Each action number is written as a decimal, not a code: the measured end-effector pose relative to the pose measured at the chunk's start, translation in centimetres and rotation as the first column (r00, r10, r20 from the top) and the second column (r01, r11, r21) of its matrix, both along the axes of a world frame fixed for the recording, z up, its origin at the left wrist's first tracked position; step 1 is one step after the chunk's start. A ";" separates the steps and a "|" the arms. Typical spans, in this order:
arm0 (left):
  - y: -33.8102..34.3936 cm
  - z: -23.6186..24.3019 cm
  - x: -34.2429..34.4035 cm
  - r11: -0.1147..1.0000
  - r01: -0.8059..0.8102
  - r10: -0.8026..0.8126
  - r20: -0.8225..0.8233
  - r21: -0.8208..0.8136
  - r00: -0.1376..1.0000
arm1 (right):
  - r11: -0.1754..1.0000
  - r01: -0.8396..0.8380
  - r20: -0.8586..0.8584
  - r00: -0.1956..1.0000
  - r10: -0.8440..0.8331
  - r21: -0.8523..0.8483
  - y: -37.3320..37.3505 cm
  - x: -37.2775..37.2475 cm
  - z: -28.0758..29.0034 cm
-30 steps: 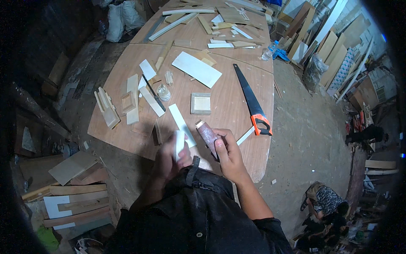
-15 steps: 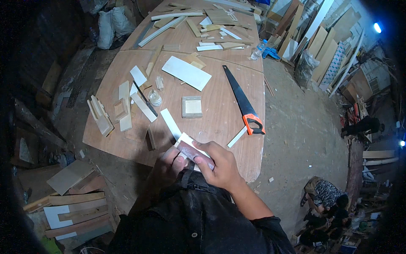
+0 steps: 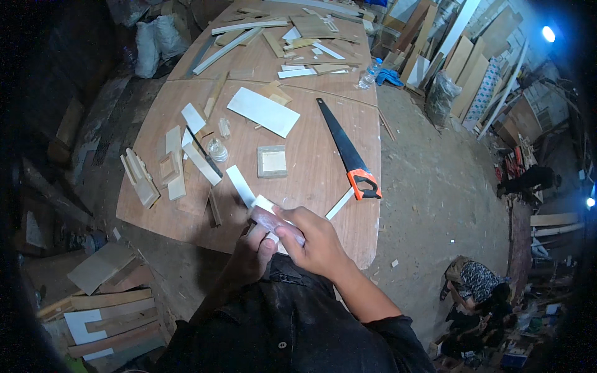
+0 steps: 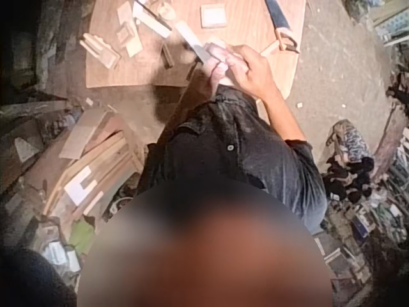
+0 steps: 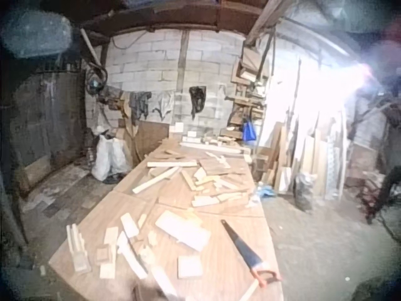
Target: The person sands small wooden blocks and a white strip using sandpaper and applies glue to the pieces to form a small structure.
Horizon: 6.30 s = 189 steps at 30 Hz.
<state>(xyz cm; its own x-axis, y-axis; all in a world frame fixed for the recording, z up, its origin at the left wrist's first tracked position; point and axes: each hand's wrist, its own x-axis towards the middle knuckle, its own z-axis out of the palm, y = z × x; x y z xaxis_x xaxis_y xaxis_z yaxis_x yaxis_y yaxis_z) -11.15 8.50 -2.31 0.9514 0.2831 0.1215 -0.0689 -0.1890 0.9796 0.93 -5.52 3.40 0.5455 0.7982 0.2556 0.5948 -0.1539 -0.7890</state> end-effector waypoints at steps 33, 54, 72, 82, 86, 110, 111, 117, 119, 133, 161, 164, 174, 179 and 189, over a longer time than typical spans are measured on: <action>3.5 -3.1 1.2 0.963 -0.257 0.255 -0.034 -0.084 0.966 | 0.983 -0.120 -0.114 0.988 0.104 -0.137 -0.4 2.2 0.1; 4.6 0.3 1.3 0.998 -0.061 0.060 0.019 0.015 0.998 | 0.992 -0.031 -0.055 0.998 0.038 0.120 2.6 3.7 2.9; 1.1 1.0 0.4 0.981 -0.186 0.187 0.007 -0.055 0.982 | 0.998 -0.066 0.017 0.998 0.066 -0.025 3.7 2.7 3.1; 1.3 1.8 0.7 0.984 -0.173 0.172 -0.033 -0.052 0.985 | 0.999 -0.001 -0.025 1.000 0.000 -0.042 1.4 2.0 3.2; 0.9 0.9 0.5 0.990 -0.134 0.131 -0.057 -0.052 0.990 | 0.998 0.003 -0.100 0.995 -0.009 -0.058 2.8 2.1 2.9; 1.7 1.4 1.5 0.991 -0.134 0.135 0.072 -0.022 0.988 | 1.000 -0.003 -0.024 1.000 0.003 -0.021 3.3 2.7 1.9; 1.8 1.2 1.4 0.987 -0.159 0.159 0.061 -0.007 0.985 | 1.000 -0.002 -0.022 1.000 0.002 -0.020 2.9 2.6 2.1; 2.4 1.0 1.2 0.991 -0.124 0.126 0.031 -0.050 0.992 | 1.000 -0.013 -0.055 0.998 0.013 -0.015 1.2 1.9 0.9; 2.7 0.7 1.1 0.993 -0.101 0.103 0.024 -0.057 0.994 | 0.941 0.227 -0.241 0.956 -0.166 0.250 2.3 1.4 0.2; 2.6 -0.3 1.1 0.993 -0.116 0.113 0.141 0.012 0.984 | 0.992 0.110 -0.345 0.935 -0.084 0.056 0.5 1.7 0.5; 2.4 -0.2 1.2 0.993 -0.114 0.113 -0.034 -0.029 0.993 | 0.982 -0.028 -0.034 0.999 0.022 -0.185 0.4 2.8 3.7; 1.9 0.2 1.3 0.991 -0.124 0.124 0.001 -0.047 0.992 | 0.993 -0.044 0.010 0.999 0.046 -0.105 0.6 3.1 4.1; 1.9 -0.1 1.6 0.988 -0.132 0.133 0.015 -0.076 0.991 | 0.962 -0.047 -0.019 0.999 0.044 -0.271 1.3 3.4 4.7; 2.1 -0.4 1.4 0.971 -0.175 0.164 -0.075 -0.160 0.984 | 0.960 -0.048 -0.046 0.998 0.037 -0.277 1.5 3.3 5.3; 2.3 -0.4 1.6 0.981 -0.147 0.147 -0.009 -0.125 0.989 | 0.960 -0.060 -0.021 0.998 0.056 -0.272 1.7 3.3 4.8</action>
<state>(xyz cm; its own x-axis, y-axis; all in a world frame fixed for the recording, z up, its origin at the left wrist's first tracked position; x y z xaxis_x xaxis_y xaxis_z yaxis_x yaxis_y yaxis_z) -9.52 10.76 -2.71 0.8984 0.4325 0.0762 -0.0493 -0.0731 0.9961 4.27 -3.82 8.24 0.4978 0.8671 0.0174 0.5993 -0.3294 -0.7297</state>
